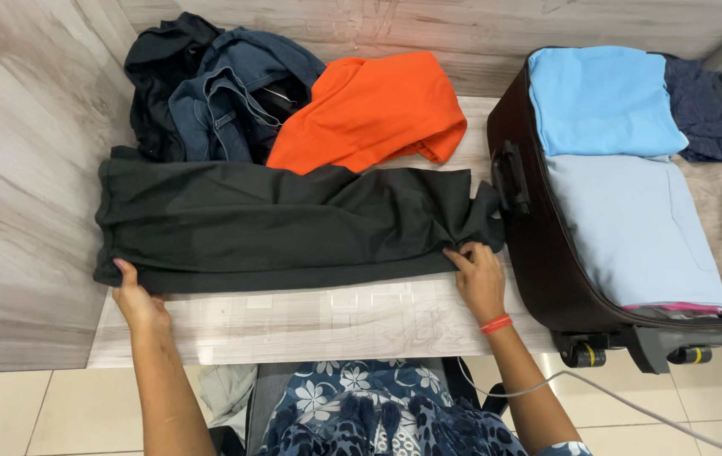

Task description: The person folds various articles of clothing, including light blue pants, dark blue shorts, and black pants, on a wooden surface. They then place the folded items into an open suitcase. The person handles the clothes one by one, smoothing and folding them before stacking them inside the luggage.

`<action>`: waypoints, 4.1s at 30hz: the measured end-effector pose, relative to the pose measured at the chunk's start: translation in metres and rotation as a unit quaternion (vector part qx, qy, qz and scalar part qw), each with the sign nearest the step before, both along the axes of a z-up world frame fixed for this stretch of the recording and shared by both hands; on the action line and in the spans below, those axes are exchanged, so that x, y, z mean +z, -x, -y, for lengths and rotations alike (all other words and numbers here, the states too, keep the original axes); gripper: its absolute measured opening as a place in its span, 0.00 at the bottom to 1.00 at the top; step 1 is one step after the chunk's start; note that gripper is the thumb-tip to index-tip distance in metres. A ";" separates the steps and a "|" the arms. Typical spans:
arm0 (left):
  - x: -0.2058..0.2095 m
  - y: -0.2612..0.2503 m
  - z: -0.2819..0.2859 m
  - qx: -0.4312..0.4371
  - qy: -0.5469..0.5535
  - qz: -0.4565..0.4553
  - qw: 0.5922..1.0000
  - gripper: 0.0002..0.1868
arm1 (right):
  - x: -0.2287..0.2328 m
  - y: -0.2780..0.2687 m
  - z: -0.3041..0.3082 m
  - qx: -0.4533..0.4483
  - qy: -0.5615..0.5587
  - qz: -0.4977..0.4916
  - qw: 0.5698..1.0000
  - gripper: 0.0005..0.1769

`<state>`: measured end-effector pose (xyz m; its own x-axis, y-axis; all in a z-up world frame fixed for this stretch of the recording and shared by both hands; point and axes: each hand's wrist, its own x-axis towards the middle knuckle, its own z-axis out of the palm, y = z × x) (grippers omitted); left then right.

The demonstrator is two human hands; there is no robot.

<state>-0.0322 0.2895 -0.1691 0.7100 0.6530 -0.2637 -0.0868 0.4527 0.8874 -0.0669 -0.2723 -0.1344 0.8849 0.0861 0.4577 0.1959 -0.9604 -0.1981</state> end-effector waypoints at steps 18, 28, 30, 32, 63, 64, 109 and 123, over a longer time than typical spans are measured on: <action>0.039 0.014 0.075 -0.199 -0.725 -0.108 0.650 0.63 | -0.016 0.016 -0.027 0.044 -0.011 0.126 0.991 0.21; 0.030 0.035 0.010 -0.160 -0.709 -0.073 0.683 0.35 | -0.014 0.006 -0.007 -0.020 -0.143 0.095 0.985 0.04; 0.017 0.044 0.003 -0.144 -0.739 -0.110 0.649 0.33 | -0.011 0.009 -0.002 -0.001 -0.150 0.089 0.985 0.05; -0.001 0.049 0.001 -0.130 -0.759 -0.135 0.624 0.30 | -0.008 0.017 -0.001 0.043 -0.138 0.050 0.988 0.04; 0.082 0.002 0.147 0.152 -0.819 0.136 0.537 0.08 | 0.025 0.021 -0.019 0.083 0.035 0.077 0.993 0.13; 0.100 0.004 0.139 0.191 -0.814 0.124 0.534 0.07 | 0.036 0.021 -0.020 0.041 0.032 0.086 0.995 0.13; 0.109 0.033 0.130 -0.444 -0.690 -0.238 0.519 0.26 | 0.073 0.045 0.026 -0.010 0.049 -0.284 0.958 0.16; -0.009 -0.047 0.173 -0.233 -0.810 -0.010 0.539 0.39 | 0.025 0.040 0.023 0.009 0.096 -0.285 0.954 0.09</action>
